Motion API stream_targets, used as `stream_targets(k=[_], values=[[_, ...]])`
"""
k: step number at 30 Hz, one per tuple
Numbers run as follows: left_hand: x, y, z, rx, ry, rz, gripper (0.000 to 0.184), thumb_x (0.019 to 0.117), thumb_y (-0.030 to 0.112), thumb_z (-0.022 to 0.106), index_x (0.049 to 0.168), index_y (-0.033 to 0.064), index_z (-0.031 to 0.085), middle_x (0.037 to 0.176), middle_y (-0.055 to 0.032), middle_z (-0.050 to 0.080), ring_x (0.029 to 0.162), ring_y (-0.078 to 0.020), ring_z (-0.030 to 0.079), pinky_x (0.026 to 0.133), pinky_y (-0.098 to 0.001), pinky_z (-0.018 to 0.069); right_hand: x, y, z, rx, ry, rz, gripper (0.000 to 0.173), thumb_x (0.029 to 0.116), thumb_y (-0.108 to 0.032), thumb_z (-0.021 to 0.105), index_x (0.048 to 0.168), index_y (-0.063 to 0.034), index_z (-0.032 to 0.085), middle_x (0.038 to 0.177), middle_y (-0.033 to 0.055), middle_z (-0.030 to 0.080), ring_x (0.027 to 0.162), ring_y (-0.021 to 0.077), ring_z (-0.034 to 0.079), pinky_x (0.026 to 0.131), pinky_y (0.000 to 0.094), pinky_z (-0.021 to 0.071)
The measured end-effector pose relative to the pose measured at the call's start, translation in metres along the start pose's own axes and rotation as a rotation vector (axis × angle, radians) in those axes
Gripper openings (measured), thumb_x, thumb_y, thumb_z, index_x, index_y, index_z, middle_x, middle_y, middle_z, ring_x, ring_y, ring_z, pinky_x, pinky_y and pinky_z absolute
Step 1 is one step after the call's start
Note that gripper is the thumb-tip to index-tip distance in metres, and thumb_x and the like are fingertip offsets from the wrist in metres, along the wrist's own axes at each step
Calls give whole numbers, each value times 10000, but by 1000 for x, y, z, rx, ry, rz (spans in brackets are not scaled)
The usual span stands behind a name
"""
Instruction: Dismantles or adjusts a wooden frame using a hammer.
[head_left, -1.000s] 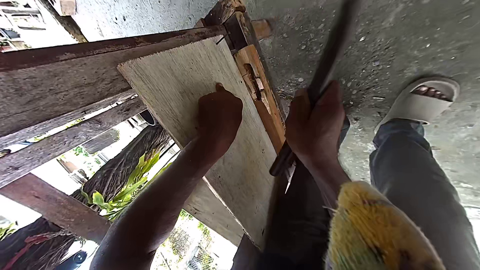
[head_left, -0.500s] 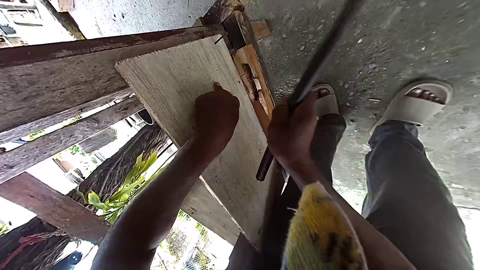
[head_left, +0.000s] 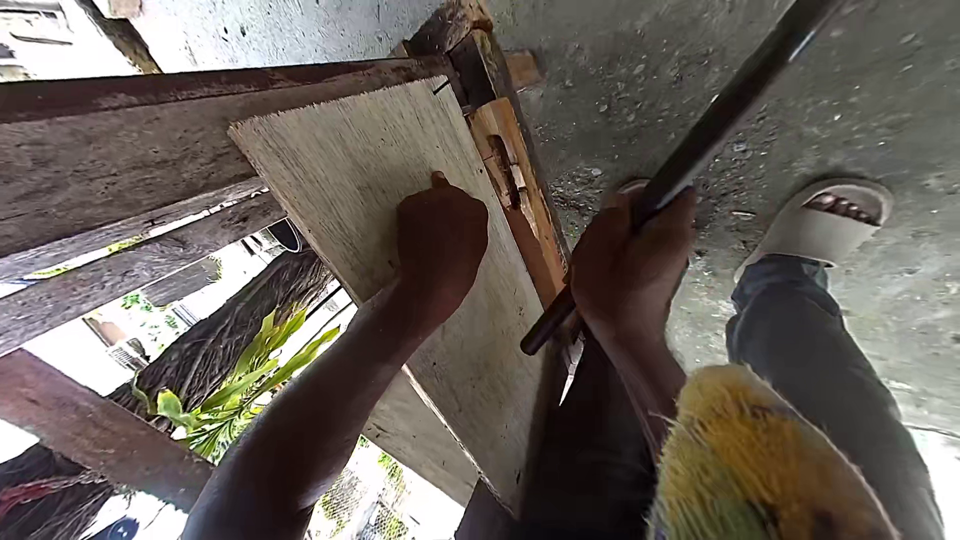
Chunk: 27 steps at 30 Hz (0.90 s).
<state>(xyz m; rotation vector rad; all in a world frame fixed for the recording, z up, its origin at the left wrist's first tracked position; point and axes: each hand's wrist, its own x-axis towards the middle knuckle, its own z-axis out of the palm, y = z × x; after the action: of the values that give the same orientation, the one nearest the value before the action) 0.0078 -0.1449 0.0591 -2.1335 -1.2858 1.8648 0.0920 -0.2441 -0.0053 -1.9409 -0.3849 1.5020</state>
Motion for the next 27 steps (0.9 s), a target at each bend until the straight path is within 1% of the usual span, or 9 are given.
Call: stream_targets(k=[4,7,12,14,16,18,21,24,27], values=[[-2,2,-4,-35,-34,-17,290,1023,53,494,1218,-154,548,742,-193,605,660,-357,652,543,-445,485,5,-7,7,-193,-425,79,237,1085,-214,521,1210,-13,500,737,100,571,621,241,613,596,442,529],[-4,0,-4,-34,-30,-24,322,1038,57,473,1264,-166,531,747,-205,612,658,-366,656,544,-458,496,6,-10,-25,-172,-196,-49,210,1063,-237,526,1117,-35,544,657,34,513,514,163,537,491,377,471],[-9,0,-2,-33,-4,-3,268,1024,55,505,1188,-153,543,708,-176,573,596,-333,625,483,-414,456,14,-20,-44,292,250,-143,80,1081,-179,440,1037,-118,411,662,-62,443,455,80,502,433,305,528],[-4,1,-4,-29,-44,-29,283,1035,63,482,1210,-150,546,726,-177,596,630,-337,646,514,-421,474,1,-18,-12,202,122,-59,99,1070,-139,431,1084,-42,426,644,-20,437,451,106,493,434,309,497],[-2,3,-4,-33,-61,-41,268,1033,54,474,1194,-146,554,745,-188,605,668,-355,658,540,-442,483,-6,-8,17,-45,-244,38,209,1078,-150,484,1197,20,460,678,78,528,546,207,587,538,396,530],[-2,3,-5,-31,-46,-41,299,1034,46,473,1229,-164,557,754,-203,620,683,-369,668,551,-458,491,1,-8,16,-180,-401,-8,213,1081,-216,531,1174,-26,504,684,63,546,565,194,589,543,388,510],[-3,4,-7,1,-71,-38,320,1056,46,413,1252,-171,543,761,-205,617,682,-361,667,549,-441,489,0,-12,-19,-60,-153,-120,183,1054,-228,521,1089,-49,536,629,-9,498,470,100,513,447,306,463],[1,4,-12,26,-124,-44,327,1060,54,390,1253,-164,538,788,-197,614,698,-352,663,558,-430,484,8,-17,-34,295,178,-167,58,1057,-147,462,1039,-96,440,636,-54,463,441,87,517,415,311,531],[-10,-4,-2,-71,5,6,220,1030,40,496,1133,-144,563,750,-198,581,647,-350,638,504,-422,461,-2,-9,-2,215,63,-72,99,1071,-142,434,1075,-43,429,615,-15,428,440,114,485,424,320,486]])
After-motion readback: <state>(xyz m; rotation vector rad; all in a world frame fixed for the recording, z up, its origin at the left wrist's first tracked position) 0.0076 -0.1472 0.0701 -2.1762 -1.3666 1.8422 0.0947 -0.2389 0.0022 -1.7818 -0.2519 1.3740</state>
